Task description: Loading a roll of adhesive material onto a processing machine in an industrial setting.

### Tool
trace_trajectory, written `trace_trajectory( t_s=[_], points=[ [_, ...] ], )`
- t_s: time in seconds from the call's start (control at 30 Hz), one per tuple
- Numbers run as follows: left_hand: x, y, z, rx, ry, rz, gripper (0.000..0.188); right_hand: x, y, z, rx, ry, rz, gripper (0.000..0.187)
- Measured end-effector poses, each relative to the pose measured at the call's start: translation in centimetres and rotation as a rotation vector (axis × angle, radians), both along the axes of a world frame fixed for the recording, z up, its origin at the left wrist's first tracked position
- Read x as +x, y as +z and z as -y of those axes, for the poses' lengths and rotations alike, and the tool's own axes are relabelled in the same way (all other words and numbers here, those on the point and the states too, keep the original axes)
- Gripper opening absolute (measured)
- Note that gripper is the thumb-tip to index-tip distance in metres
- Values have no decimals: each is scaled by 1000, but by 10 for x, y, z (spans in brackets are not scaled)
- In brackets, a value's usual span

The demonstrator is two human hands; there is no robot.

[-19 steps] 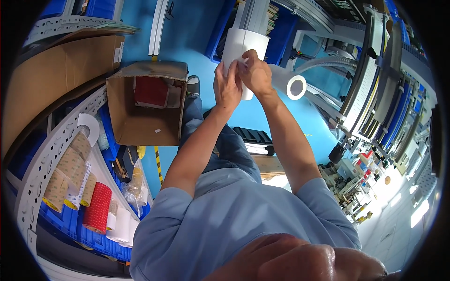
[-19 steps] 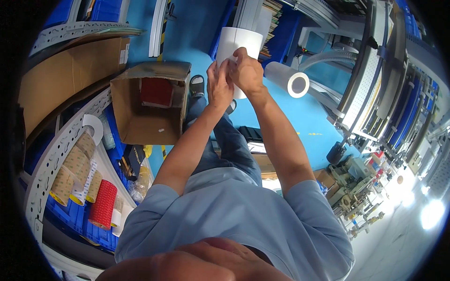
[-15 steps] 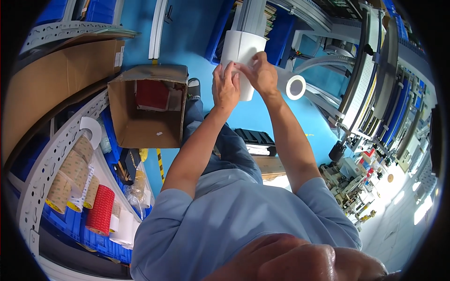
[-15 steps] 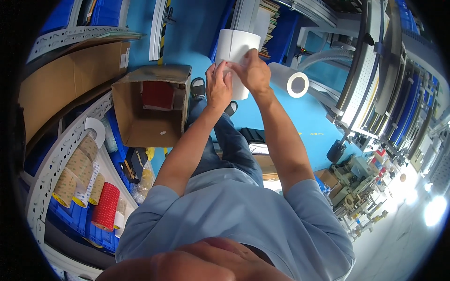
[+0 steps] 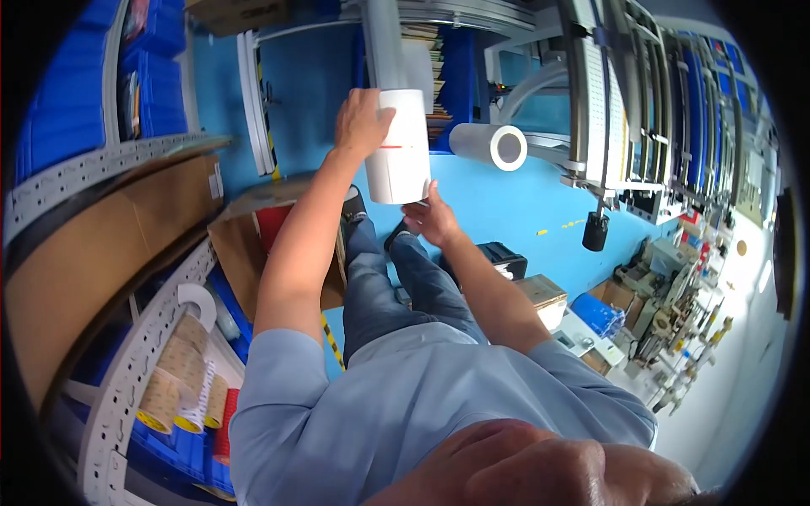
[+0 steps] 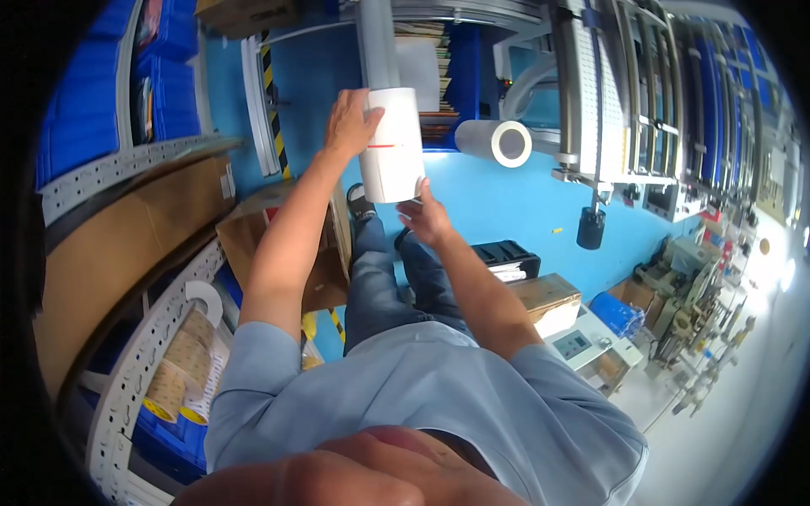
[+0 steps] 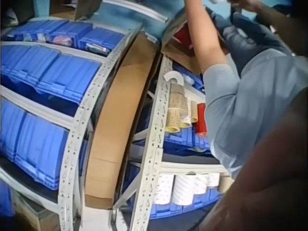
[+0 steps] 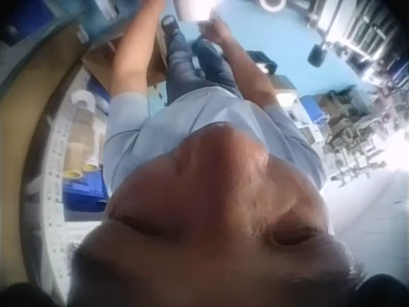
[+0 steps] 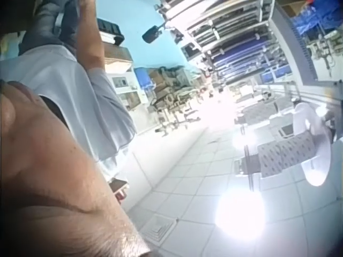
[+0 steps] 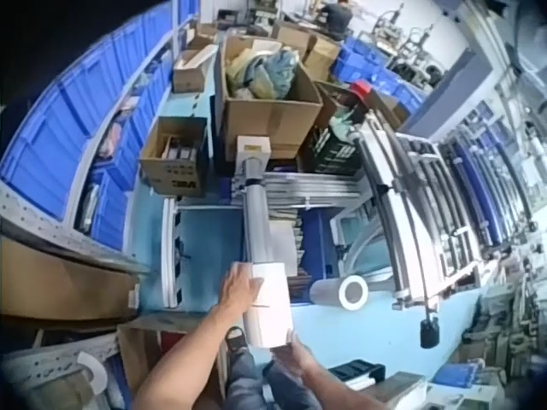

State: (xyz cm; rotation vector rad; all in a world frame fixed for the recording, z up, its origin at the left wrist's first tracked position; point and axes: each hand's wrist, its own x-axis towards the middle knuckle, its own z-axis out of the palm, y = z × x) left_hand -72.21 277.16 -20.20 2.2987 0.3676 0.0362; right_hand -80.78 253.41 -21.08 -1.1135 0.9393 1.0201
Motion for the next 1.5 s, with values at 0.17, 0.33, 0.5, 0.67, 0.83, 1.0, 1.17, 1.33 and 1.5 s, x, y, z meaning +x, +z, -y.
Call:
trace_trajectory(
  t_s=[0.17, 0.33, 0.5, 0.67, 0.83, 1.0, 1.17, 1.33, 1.5],
  points=[
    [-14, 13, 7, 13, -106, -47, 44, -18, 7, -33, 121, -471, 120, 62],
    [-58, 17, 35, 65, -211, -65, 47, -74, 3, -7, 266, -746, 213, 48],
    [-150, 0, 92, -51, -239, 0, 43, -152, 24, 76, 103, -666, 134, 54],
    [-250, -56, 151, -583, -219, -379, 46, -238, 92, 140, -10, -591, 153, 53],
    [-295, 22, 248, -903, -378, -786, 66, -329, 165, 207, -195, -692, 325, 49],
    [-372, 105, 333, -744, -628, -679, 57, -459, 159, 268, -407, -877, 705, 48],
    [-438, 145, 385, -719, -939, -688, 59, -557, 201, 287, -451, -1060, 648, 52],
    [-491, 174, 444, -565, -1101, -875, 57, -654, 202, 287, -353, -1279, 695, 52],
    [-593, 181, 544, -313, -1595, -908, 61, -772, 195, 277, -386, -1814, 606, 50]
  ],
)
